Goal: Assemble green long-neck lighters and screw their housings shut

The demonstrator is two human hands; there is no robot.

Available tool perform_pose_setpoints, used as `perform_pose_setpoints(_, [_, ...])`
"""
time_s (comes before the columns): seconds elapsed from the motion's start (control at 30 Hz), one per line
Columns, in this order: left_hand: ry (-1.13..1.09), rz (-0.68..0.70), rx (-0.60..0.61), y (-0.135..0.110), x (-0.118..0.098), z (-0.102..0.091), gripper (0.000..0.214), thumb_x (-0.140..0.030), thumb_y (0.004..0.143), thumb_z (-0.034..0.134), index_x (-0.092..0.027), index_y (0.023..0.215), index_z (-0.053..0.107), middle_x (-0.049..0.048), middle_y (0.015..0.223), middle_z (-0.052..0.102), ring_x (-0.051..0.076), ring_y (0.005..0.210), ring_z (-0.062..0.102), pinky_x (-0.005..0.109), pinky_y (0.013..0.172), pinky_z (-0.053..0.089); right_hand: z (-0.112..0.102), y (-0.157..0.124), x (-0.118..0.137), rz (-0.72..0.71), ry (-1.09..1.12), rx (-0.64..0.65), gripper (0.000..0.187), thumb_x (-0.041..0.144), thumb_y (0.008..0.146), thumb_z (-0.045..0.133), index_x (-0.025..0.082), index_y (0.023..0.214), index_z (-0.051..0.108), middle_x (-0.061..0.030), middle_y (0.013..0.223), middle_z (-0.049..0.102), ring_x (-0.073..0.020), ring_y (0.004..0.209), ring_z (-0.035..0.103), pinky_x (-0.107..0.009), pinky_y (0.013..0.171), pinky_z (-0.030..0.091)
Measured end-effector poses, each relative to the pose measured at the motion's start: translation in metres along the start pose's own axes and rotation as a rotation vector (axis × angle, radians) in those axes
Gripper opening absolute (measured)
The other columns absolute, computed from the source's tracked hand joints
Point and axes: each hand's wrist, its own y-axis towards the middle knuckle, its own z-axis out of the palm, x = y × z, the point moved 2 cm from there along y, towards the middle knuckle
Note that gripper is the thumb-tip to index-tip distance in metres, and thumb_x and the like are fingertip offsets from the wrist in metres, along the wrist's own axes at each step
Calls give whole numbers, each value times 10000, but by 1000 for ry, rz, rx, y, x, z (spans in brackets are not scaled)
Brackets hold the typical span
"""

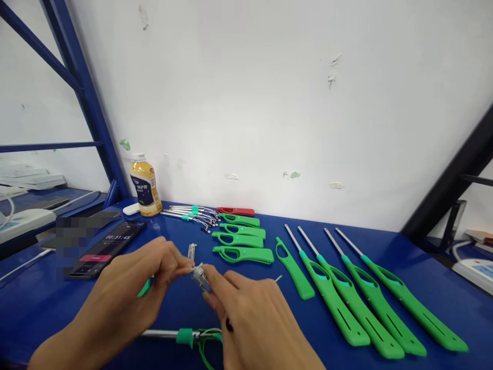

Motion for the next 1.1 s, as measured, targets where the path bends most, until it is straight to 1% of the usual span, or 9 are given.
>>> perform_pose_setpoints(0.13, [-73, -154, 110, 5, 6, 3, 97, -188, 1048, 623, -280, 1015, 617, -75, 874, 704, 128, 679, 645, 232, 604, 451, -13, -5, -5, 130, -24, -4, 281, 267, 1103, 461, 310, 1274, 679, 22, 895, 732, -174, 718, 718, -294, 615, 456])
perform_pose_setpoints(0.2, [-116, -186, 190, 3, 8, 10, 158, -232, 1048, 673, -320, 1170, 623, -77, 958, 731, 140, 744, 676, 245, 646, 470, -21, -10, -12, 189, -54, -19, 226, 300, 1095, 507, 338, 1240, 676, 34, 975, 765, -181, 787, 744, -300, 651, 465])
perform_pose_setpoints(0.33, [-176, -95, 494, -8, 1, 31, 167, -186, 1100, 587, -320, 1184, 642, -51, 1071, 727, 169, 956, 688, 291, 844, 476, -32, -25, -30, 337, -66, 112, 125, 343, 1115, 475, 324, 1108, 599, 68, 942, 745, -163, 724, 687, -309, 613, 415])
perform_pose_setpoints(0.43, [-179, -12, 679, -17, -8, 43, 184, -148, 1101, 563, -288, 1088, 681, -27, 1080, 712, 186, 1020, 662, 298, 877, 461, -35, -34, -36, 396, -91, 163, 169, 331, 1133, 392, 294, 1021, 513, 48, 860, 695, -169, 674, 629, -321, 607, 386])
perform_pose_setpoints(0.53, [-158, -17, 737, -24, -9, 47, 192, -135, 1084, 590, -291, 1083, 703, -20, 1102, 704, 192, 1052, 658, 301, 892, 457, -33, -36, -37, 371, -97, 118, 116, 273, 1106, 409, 287, 1008, 470, 41, 778, 652, -177, 623, 596, -313, 562, 353])
perform_pose_setpoints(0.6, [-147, -33, 745, -29, -7, 47, 202, -138, 1055, 645, -309, 1148, 701, -22, 1139, 700, 195, 1061, 666, 304, 893, 461, -31, -35, -36, 339, -82, 111, 72, 266, 1069, 525, 288, 1016, 481, 39, 794, 662, -177, 632, 603, -296, 542, 345])
perform_pose_setpoints(0.77, [-86, -59, 765, -31, -11, 44, 252, -138, 1001, 716, -313, 1182, 716, 1, 1167, 701, 212, 1076, 681, 298, 859, 496, -22, -35, -32, 318, -37, 271, 261, 221, 868, 861, 306, 907, 617, 80, 773, 697, -164, 605, 618, -280, 542, 319])
perform_pose_setpoints(0.93, [72, -66, 960, -20, -27, 50, 245, -62, 981, 687, -256, 1120, 743, 45, 1166, 739, 284, 1097, 706, 361, 872, 555, -11, -32, -27, 341, -69, 321, 259, 77, 849, 793, 309, 819, 680, 82, 770, 739, -192, 708, 691, -310, 602, 296])
perform_pose_setpoints(1.1, [155, -21, 986, -20, -27, 60, 270, -1, 954, 605, -225, 1056, 716, 66, 1092, 737, 306, 978, 734, 388, 754, 578, -6, -27, -28, 352, -117, 323, 240, 135, 847, 827, 293, 765, 667, 69, 732, 722, -203, 657, 655, -323, 592, 253])
